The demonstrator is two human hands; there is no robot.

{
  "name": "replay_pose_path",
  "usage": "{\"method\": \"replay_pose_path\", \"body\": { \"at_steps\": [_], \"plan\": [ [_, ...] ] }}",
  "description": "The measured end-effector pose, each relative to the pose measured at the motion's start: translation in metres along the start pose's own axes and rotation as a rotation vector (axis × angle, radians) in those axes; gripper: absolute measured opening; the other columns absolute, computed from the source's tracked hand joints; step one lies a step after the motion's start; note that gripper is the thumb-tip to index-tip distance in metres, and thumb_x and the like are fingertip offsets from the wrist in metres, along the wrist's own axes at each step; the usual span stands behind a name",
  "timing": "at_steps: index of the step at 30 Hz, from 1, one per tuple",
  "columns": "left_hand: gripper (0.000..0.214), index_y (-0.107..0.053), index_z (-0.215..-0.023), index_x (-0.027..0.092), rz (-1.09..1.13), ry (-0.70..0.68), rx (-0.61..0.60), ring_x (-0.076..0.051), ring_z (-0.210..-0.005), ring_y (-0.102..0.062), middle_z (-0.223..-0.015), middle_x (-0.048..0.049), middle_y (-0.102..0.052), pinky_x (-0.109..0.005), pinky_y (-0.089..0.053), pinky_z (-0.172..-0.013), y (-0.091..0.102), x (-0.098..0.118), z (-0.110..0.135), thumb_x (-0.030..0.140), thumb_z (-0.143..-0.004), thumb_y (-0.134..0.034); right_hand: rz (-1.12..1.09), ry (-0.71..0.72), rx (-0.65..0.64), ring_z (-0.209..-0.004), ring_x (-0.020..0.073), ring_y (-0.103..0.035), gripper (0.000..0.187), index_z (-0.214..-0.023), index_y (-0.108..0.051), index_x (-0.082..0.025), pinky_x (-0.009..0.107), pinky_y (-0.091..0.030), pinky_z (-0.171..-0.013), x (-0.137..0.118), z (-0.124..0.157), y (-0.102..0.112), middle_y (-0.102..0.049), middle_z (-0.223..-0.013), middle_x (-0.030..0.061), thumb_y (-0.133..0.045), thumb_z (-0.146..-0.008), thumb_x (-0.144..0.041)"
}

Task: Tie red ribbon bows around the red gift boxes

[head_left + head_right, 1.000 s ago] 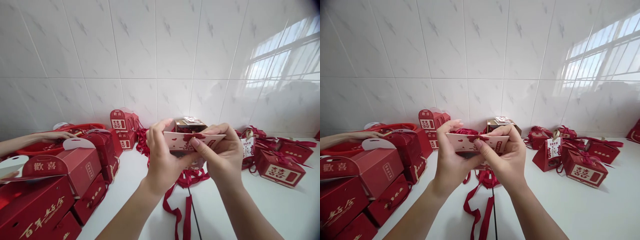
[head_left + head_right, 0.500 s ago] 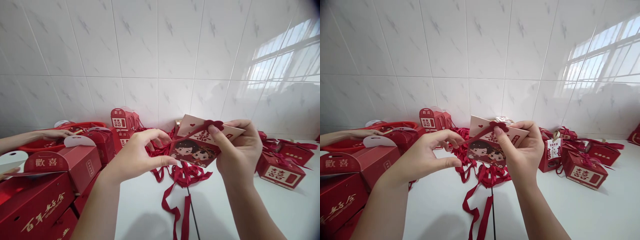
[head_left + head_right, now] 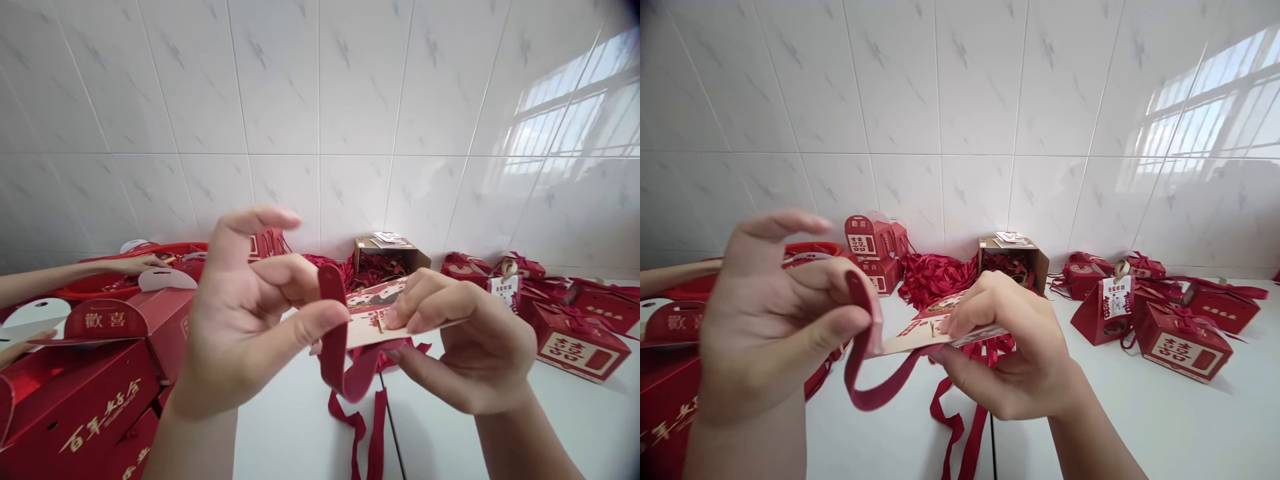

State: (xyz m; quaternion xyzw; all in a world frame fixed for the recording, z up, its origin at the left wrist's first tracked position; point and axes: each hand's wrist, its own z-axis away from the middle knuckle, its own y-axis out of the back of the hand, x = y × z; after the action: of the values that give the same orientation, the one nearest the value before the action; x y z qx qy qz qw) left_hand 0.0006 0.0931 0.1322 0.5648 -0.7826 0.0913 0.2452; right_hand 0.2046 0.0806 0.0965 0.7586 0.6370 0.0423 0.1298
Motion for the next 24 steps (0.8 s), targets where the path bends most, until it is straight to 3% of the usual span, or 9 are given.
{"method": "replay_pose_path", "body": {
  "at_steps": [4,10,13,17,20,24],
  "plan": [
    [0.019,-0.070,-0.093,0.023,-0.156,0.019,-0.173,-0.012,-0.065,-0.069,-0.079,0.0005,-0.073,-0.019,-0.056,-0.055,-0.001,-0.004,0.000,0.009,-0.081,-0.065,0.021,0.013,-0.006,-0.066,0.0185,-0.060,0.031,-0.087,-0.058,-0.016,0.035,-0.049,-0.056,-0.002,0.001,0.000,-0.064,-0.073,0.0042,-0.068,-0.065,0.002],
    [0.032,-0.070,-0.109,0.027,-0.073,0.003,-0.275,-0.018,-0.080,-0.071,-0.096,-0.0039,-0.075,-0.028,-0.061,-0.070,0.004,-0.007,-0.002,0.010,-0.084,-0.061,0.044,-0.018,0.021,-0.066,0.0174,-0.061,0.032,-0.087,-0.058,-0.017,0.033,-0.050,-0.057,-0.001,0.001,0.004,-0.063,-0.074,0.0027,-0.070,-0.064,0.002],
    [0.030,-0.072,-0.103,0.024,-0.125,-0.066,-0.294,-0.019,-0.081,-0.070,-0.092,-0.0056,-0.074,-0.028,-0.060,-0.068,0.003,-0.007,-0.004,0.007,-0.079,-0.065,0.049,-0.037,0.020,-0.067,0.0173,-0.060,0.031,-0.086,-0.058,-0.017,0.033,-0.049,-0.057,-0.001,0.000,0.004,-0.063,-0.075,0.0031,-0.070,-0.065,0.002],
    [0.020,-0.075,-0.091,0.021,-0.296,-0.108,-0.216,-0.017,-0.081,-0.069,-0.089,-0.0052,-0.074,-0.025,-0.059,-0.069,-0.004,-0.007,-0.004,0.008,-0.077,-0.067,0.030,-0.021,0.015,-0.066,0.0173,-0.060,0.032,-0.087,-0.057,-0.016,0.033,-0.049,-0.055,-0.003,0.000,0.004,-0.063,-0.075,0.0035,-0.069,-0.065,0.003],
    [0.016,-0.076,-0.089,0.020,-0.302,-0.033,-0.183,-0.017,-0.081,-0.069,-0.089,-0.0048,-0.075,-0.024,-0.059,-0.070,-0.009,-0.008,-0.003,0.013,-0.078,-0.068,0.016,-0.023,0.014,-0.066,0.0172,-0.061,0.032,-0.087,-0.057,-0.016,0.033,-0.049,-0.055,-0.005,-0.001,0.004,-0.063,-0.075,0.0035,-0.069,-0.065,0.004],
    [0.017,-0.077,-0.090,0.020,-0.254,0.086,-0.249,-0.017,-0.082,-0.069,-0.089,-0.0046,-0.075,-0.023,-0.059,-0.070,-0.010,-0.007,-0.003,0.012,-0.080,-0.066,0.004,-0.022,0.007,-0.067,0.0170,-0.061,0.032,-0.088,-0.058,-0.015,0.032,-0.049,-0.055,-0.006,-0.002,0.004,-0.063,-0.077,0.0038,-0.069,-0.065,0.004]
  ]
}}
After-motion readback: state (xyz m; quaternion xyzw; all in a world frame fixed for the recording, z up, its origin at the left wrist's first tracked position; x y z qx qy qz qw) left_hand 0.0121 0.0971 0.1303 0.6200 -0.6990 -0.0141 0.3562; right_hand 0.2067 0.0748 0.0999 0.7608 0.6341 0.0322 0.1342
